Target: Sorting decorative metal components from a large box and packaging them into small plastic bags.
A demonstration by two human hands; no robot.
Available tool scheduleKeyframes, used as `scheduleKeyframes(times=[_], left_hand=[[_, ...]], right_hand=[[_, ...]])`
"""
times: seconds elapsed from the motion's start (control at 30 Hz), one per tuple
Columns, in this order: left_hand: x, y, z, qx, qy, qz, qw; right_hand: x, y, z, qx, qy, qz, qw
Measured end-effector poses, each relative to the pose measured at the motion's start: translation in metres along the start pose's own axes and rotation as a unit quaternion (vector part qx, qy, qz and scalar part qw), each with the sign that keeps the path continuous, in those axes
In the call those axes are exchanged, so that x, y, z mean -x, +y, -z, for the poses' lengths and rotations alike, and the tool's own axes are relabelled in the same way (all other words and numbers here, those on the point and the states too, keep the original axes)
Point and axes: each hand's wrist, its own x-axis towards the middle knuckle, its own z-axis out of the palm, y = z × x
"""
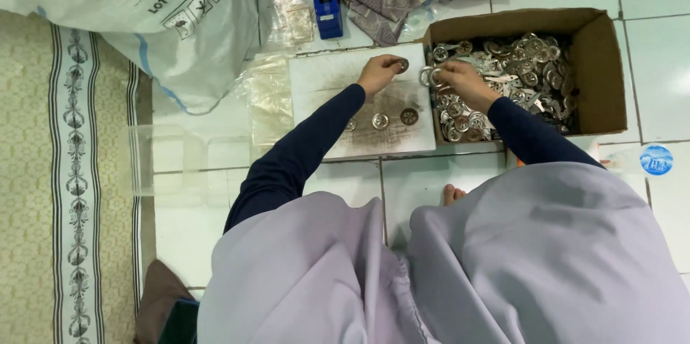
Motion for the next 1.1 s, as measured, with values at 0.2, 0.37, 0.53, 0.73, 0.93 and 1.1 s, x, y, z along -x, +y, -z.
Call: scheduleKeyframes(times=[0.2,0.37,0.53,0.73,0.93,1.1], left_hand=[[0.024,-0.055,0.052,-0.148,0.029,0.063,0.987],[0.056,-0.05,0.082,-0.226,0.025,0.077,0.971],[0.059,-0.063,0.092,-0.256,0.021,0.085,0.963],[0.079,-0.03,0.094,-0.3,0.039,0.074,0.95],[0.078,-0.031,0.093,-0.407,0.042,0.033,0.912],[0.088,-0.044,0.077,-0.441,0.024,-0.06,0.895]], right_hand=[[-0.001,0.024,-0.041,0.245,-0.033,0.074,0.966],[-0.009,0.03,-0.059,0.328,-0.022,0.099,0.939],[-0.022,0.043,-0.076,0.337,-0.036,0.124,0.933],[-0.033,0.04,-0.098,0.353,-0.047,0.138,0.924],[-0.037,0.03,-0.109,0.372,-0.047,0.155,0.914],[-0.036,0.023,-0.112,0.407,-0.018,0.127,0.904]])
